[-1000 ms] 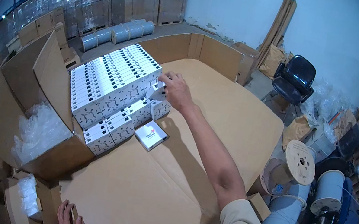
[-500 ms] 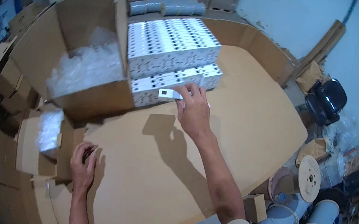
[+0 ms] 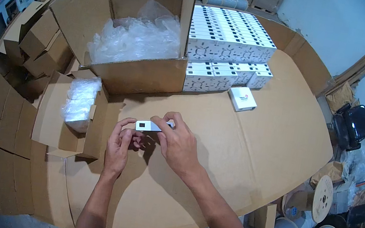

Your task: The recorder is putting small white boxes into plastic bags and then stacking them into larger cardboard shipping boxes on a warehouse table.

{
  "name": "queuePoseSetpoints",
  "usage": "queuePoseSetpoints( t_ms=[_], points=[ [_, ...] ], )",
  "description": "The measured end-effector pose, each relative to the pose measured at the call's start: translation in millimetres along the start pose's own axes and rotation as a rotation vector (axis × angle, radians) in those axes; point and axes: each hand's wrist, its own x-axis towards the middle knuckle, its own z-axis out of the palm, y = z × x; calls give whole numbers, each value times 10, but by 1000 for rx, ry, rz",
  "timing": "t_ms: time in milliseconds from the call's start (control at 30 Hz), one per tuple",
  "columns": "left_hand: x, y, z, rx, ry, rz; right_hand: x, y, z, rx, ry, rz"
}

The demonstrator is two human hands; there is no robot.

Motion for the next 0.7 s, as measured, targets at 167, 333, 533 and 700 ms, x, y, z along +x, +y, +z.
queuePoseSetpoints(
  t_ms=[167,333,533,700],
  points=[
    [78,-74,-63,-161,63,25,-31,60,192,109,6,-74],
    [162,-62,-92,-133,79,49,-84,226,382,535,66,159],
    [158,-74,-141,44,63,62,-84,426,443,654,98,300],
    [106,-62,-108,411,118,136,-82,397,302,420,56,274]
  ],
)
